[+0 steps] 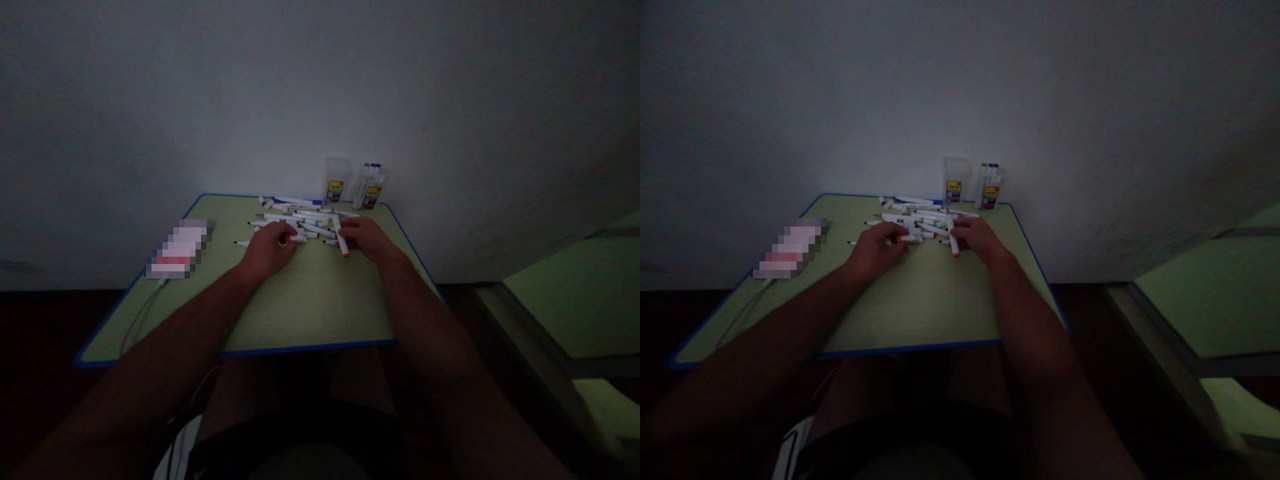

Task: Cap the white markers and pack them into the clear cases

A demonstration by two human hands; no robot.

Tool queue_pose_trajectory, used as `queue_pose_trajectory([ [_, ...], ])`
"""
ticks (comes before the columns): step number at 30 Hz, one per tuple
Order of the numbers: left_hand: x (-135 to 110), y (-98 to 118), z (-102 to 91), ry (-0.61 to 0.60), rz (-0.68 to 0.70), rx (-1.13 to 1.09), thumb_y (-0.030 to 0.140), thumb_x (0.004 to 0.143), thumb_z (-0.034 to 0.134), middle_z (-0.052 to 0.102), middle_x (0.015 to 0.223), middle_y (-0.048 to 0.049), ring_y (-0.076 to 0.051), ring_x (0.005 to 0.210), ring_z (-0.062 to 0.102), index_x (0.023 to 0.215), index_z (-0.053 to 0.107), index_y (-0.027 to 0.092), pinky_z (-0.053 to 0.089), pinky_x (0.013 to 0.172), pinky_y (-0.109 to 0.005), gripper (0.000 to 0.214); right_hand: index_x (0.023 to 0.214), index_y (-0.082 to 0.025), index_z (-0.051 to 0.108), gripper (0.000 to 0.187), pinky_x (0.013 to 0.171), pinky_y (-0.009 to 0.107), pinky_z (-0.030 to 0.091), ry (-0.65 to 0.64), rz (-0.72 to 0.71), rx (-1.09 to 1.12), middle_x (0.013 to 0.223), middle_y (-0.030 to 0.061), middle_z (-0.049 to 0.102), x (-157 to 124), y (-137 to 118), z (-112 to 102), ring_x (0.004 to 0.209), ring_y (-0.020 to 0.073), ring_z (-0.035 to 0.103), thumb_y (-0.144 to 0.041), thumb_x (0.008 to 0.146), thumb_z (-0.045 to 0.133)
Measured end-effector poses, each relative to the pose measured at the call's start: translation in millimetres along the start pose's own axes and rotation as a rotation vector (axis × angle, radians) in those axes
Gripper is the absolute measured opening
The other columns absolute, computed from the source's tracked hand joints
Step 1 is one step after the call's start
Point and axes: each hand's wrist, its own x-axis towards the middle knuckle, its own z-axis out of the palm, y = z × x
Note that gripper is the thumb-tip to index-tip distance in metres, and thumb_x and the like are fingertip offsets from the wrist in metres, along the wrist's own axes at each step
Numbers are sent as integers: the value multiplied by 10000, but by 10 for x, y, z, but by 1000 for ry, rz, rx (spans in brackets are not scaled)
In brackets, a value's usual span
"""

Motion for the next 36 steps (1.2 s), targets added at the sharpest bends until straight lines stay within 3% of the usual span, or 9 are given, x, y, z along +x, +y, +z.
queue_pose_trajectory([
  [5,3,-46,26,11,-11,-52,229,766,622,671,841,-53,-203,783,594,940,697,213,478,798,-379,190,897,-127,691,164,535,263,580,-20,-15,6,765,68,724,23,25,-16,572,146,668,-27,784,626],
  [11,34,-88,35,26,-204,-316,260,756,643,675,806,-38,-176,709,586,932,704,193,494,719,-363,198,859,-130,707,170,586,257,578,-32,-27,0,747,59,723,21,23,-6,592,136,666,-22,747,639],
  [18,76,-102,0,95,-389,-555,219,691,693,688,792,-26,-172,703,610,885,698,187,516,689,-354,197,788,-140,750,120,421,180,408,-101,-121,-164,632,24,695,-19,21,-35,461,85,544,-113,717,658],
  [27,59,-108,15,79,-383,-552,246,668,702,678,770,-12,-164,681,603,877,700,200,509,668,-339,214,727,-147,729,57,465,194,421,-209,-167,-215,653,29,706,-44,10,-38,503,91,560,-180,691,699],
  [36,54,-83,3,28,-341,-530,216,677,692,680,757,-18,-161,682,590,875,709,207,509,677,-347,199,722,-146,726,70,466,201,412,-231,-176,-252,633,23,694,-62,9,-36,482,84,537,-200,685,699],
])
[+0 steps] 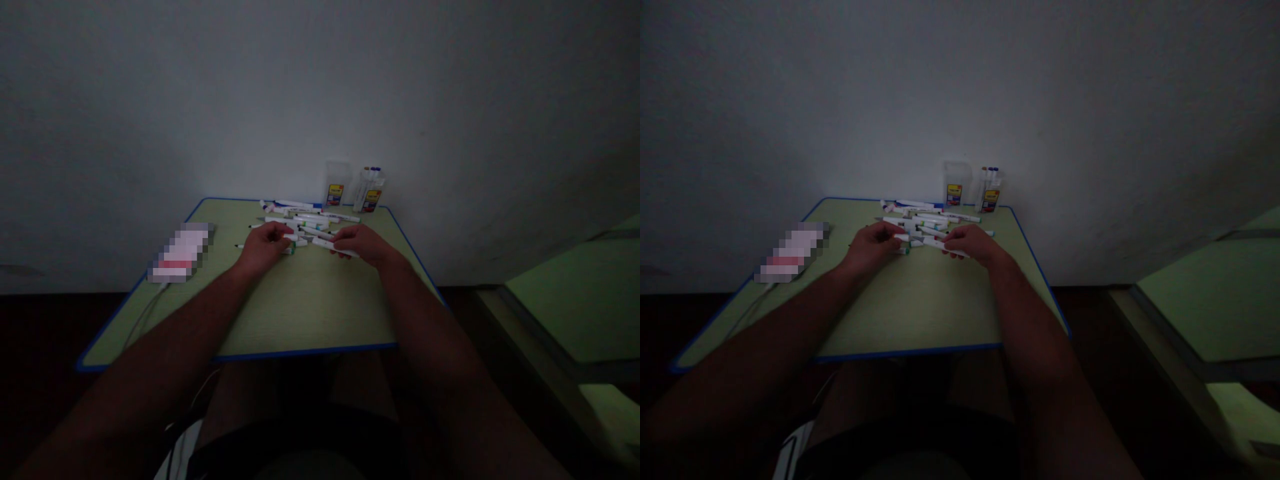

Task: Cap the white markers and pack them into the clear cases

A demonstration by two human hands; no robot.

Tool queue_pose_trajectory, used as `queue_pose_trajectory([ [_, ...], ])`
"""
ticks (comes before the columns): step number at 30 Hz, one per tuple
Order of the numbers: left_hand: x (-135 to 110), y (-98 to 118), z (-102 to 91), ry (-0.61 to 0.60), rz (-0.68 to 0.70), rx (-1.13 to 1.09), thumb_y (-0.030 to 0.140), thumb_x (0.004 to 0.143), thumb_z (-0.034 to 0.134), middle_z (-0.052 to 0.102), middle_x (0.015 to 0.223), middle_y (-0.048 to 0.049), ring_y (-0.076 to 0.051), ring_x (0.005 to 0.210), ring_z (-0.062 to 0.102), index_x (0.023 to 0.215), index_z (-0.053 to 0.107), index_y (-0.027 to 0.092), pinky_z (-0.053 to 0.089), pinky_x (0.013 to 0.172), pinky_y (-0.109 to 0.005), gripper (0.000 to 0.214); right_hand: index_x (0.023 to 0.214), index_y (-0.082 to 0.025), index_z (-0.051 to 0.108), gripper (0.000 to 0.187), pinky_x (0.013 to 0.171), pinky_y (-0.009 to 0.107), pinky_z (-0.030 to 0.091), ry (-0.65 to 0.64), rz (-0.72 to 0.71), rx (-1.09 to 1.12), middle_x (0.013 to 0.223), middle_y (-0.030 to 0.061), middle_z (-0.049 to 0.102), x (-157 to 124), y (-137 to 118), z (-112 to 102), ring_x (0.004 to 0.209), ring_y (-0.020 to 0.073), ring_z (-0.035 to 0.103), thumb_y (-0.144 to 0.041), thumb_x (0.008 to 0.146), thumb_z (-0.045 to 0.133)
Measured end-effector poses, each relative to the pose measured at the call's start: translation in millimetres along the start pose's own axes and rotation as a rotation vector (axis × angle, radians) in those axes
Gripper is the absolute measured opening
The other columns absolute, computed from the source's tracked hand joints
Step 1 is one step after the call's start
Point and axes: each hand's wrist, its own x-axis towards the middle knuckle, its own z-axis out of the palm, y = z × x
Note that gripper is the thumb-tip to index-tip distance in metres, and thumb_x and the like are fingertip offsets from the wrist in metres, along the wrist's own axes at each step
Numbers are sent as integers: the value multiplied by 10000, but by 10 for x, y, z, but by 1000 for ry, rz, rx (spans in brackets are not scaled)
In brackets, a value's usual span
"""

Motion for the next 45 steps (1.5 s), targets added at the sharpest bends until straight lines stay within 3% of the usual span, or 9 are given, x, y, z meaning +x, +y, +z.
queue_pose_trajectory([
  [16,-22,-15,14,-90,88,78,221,673,703,658,757,-8,-133,663,544,905,728,183,438,626,-291,236,770,-136,744,156,494,211,433,-52,-19,-61,628,21,686,0,13,-3,503,89,552,-265,690,707],
  [31,-29,4,31,-148,105,99,228,658,692,624,688,6,-126,630,527,866,726,176,417,615,-279,217,753,-144,751,122,493,216,412,-66,1,-58,629,20,688,0,-12,39,504,88,544,-230,674,715],
  [40,-5,-42,24,-141,117,123,241,664,692,633,700,-1,-134,630,525,882,730,185,415,609,-289,228,779,-137,749,146,480,208,431,-46,-23,-42,613,20,678,-3,0,43,513,95,567,-243,680,728],
  [45,3,-49,14,-90,115,164,265,681,693,659,733,-17,-147,654,543,905,736,182,426,617,-299,242,747,-152,673,206,488,221,475,63,-36,78,633,29,686,53,72,47,543,120,614,-272,637,800],
])
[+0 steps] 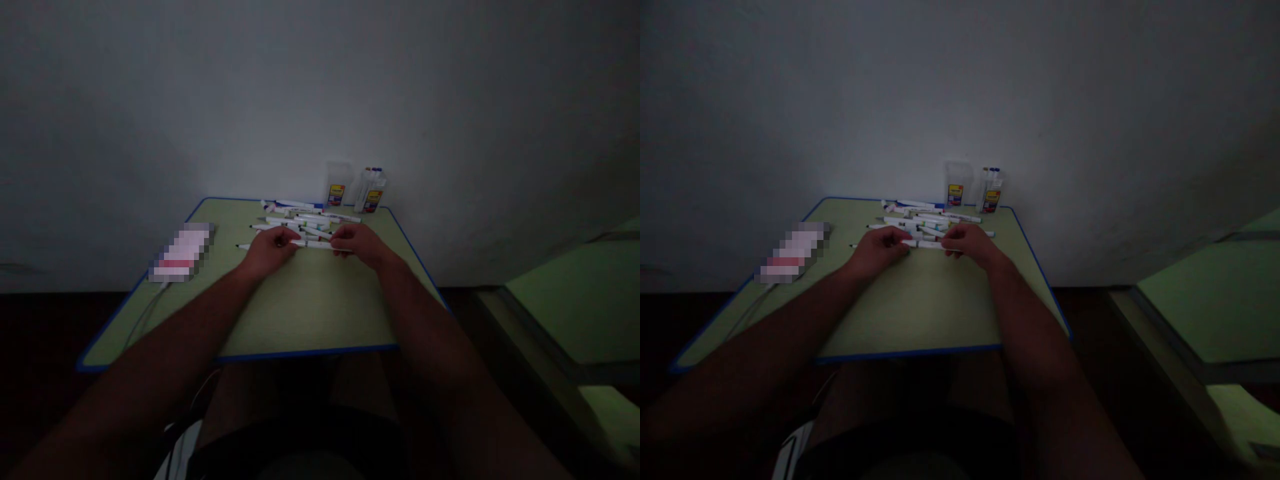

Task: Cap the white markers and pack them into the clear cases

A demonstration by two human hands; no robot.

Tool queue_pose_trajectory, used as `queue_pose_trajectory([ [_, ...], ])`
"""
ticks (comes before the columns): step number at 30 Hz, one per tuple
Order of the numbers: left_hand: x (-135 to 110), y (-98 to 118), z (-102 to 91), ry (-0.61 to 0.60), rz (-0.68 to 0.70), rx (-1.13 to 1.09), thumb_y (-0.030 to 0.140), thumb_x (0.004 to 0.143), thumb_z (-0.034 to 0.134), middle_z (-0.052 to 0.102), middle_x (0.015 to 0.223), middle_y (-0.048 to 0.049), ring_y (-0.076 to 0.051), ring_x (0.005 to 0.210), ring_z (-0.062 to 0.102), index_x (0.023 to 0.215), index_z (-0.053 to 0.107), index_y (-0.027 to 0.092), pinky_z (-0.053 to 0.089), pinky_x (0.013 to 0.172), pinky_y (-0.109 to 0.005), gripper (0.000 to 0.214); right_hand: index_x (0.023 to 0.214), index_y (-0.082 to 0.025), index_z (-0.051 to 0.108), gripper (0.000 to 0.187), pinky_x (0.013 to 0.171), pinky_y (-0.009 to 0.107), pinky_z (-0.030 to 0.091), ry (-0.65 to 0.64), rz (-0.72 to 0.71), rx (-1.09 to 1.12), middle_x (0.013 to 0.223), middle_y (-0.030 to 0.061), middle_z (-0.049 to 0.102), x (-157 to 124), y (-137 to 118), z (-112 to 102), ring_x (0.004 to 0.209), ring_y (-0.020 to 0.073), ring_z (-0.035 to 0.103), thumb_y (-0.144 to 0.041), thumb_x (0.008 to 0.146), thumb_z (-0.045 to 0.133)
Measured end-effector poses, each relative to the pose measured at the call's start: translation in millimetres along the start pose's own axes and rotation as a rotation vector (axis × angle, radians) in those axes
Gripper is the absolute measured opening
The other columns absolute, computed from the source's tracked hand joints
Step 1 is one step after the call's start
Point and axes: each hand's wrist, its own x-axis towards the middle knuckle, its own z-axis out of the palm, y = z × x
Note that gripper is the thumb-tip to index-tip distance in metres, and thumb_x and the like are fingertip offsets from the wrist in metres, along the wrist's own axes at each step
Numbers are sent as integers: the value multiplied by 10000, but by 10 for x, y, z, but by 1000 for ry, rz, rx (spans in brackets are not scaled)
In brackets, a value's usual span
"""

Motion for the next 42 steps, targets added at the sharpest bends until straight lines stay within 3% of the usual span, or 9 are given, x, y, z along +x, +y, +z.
queue_pose_trajectory([
  [7,-7,25,2,49,-95,-77,284,712,681,690,754,-21,-156,660,593,919,725,172,466,643,-303,240,785,-164,636,318,588,258,564,77,-60,199,717,33,718,11,-6,29,646,152,691,-266,578,855],
  [11,6,29,-17,85,-129,-66,273,719,677,695,765,-22,-164,667,604,932,728,171,471,637,-303,242,866,-171,631,363,659,293,598,42,-104,251,787,48,744,-24,-53,49,719,176,727,-273,597,853],
  [15,17,41,-42,128,-116,-23,222,727,681,703,769,-39,-161,664,595,911,742,171,459,632,-305,201,920,-171,654,367,724,321,610,-4,-157,248,872,63,751,-60,-95,80,840,200,739,-304,634,841],
  [22,25,-20,-39,128,-97,-26,186,721,676,717,769,-42,-167,662,614,894,734,180,467,621,-305,182,916,-179,715,400,738,335,613,16,-166,210,849,44,754,-61,-120,130,820,190,734,-345,586,870],
  [29,23,-57,-43,130,-83,25,191,727,677,710,759,-40,-162,646,597,897,737,188,458,602,-306,180,912,-183,740,375,699,323,610,20,-176,226,808,33,749,-50,-93,121,734,167,713,-294,579,871],
  [34,27,-72,-30,150,-81,-40,230,743,682,702,813,-49,-157,683,594,944,728,173,477,628,-304,214,959,-173,749,393,630,287,596,135,-159,147,727,-7,701,1,-43,77,597,110,641,-291,596,844],
  [38,4,16,-21,187,-44,-65,251,724,715,652,760,-14,-143,667,557,965,725,180,465,618,-291,252,973,-154,743,337,548,240,557,242,-83,66,673,-15,667,43,1,48,541,90,596,-261,657,791],
  [42,-32,127,-4,196,-5,-98,253,689,749,562,662,26,-117,583,481,944,724,182,422,562,-277,266,934,-143,726,258,493,215,526,253,-15,20,664,9,677,67,38,51,563,108,614,-176,680,760],
])
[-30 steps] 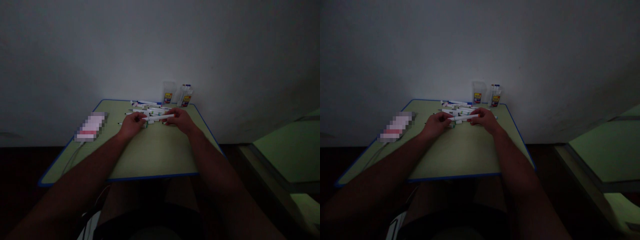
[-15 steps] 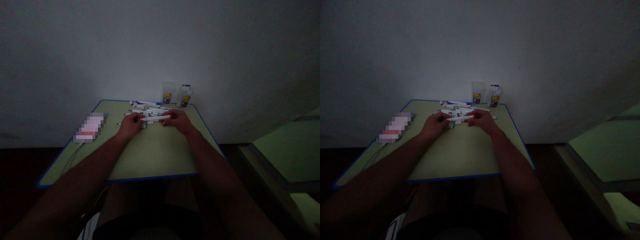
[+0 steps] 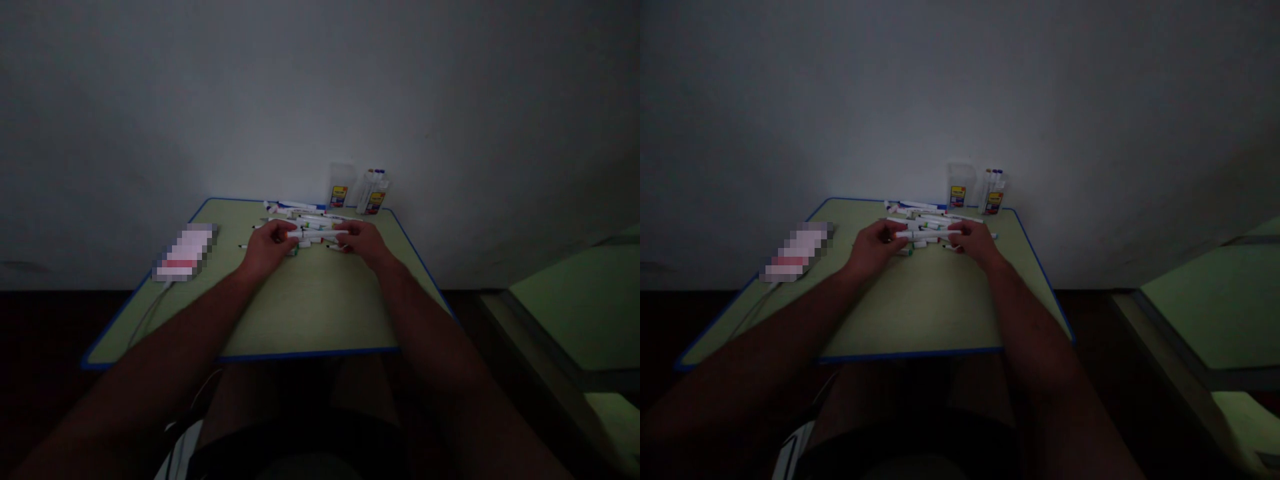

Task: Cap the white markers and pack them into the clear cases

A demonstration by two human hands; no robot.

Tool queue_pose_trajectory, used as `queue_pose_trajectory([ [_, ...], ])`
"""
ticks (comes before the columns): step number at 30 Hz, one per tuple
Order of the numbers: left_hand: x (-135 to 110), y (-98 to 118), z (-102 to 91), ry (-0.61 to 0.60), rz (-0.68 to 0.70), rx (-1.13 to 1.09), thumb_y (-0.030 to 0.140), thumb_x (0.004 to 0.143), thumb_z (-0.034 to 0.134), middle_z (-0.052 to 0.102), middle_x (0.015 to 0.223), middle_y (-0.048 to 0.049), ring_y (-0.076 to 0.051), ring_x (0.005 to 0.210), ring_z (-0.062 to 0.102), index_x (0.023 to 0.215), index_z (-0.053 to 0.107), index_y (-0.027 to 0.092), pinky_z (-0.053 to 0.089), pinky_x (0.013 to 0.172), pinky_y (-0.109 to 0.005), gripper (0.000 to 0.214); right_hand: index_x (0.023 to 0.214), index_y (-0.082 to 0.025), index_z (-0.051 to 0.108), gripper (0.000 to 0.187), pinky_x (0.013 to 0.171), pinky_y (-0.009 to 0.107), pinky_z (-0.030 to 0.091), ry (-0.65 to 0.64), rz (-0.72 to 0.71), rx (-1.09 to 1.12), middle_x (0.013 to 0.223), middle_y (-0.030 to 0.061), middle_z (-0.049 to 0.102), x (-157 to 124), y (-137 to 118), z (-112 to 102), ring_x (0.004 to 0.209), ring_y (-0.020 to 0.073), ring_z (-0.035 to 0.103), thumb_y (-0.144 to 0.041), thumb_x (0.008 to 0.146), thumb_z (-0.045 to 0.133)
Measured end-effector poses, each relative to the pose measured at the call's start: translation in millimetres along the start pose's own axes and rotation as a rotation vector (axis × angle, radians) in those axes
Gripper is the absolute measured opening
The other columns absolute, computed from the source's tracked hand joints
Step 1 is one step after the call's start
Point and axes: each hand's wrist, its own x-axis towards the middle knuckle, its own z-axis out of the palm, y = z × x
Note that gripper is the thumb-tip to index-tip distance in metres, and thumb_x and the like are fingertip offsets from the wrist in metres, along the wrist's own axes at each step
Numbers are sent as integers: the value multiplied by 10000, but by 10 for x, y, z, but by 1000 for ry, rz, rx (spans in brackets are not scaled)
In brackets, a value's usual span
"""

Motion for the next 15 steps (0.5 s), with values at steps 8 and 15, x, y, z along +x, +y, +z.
queue_pose_trajectory([
  [8,-30,17,48,-68,-11,-111,260,684,755,591,690,2,-120,604,522,921,709,171,460,573,-288,257,930,-150,717,204,405,173,441,-58,25,-76,741,48,723,-14,13,5,591,126,658,-166,729,754],
  [15,-35,61,40,-45,14,-59,245,683,759,616,688,-3,-116,590,510,899,722,169,446,551,-282,232,923,-144,724,182,402,177,445,-66,19,-88,715,44,713,-34,-3,1,572,120,646,-169,744,748],
])
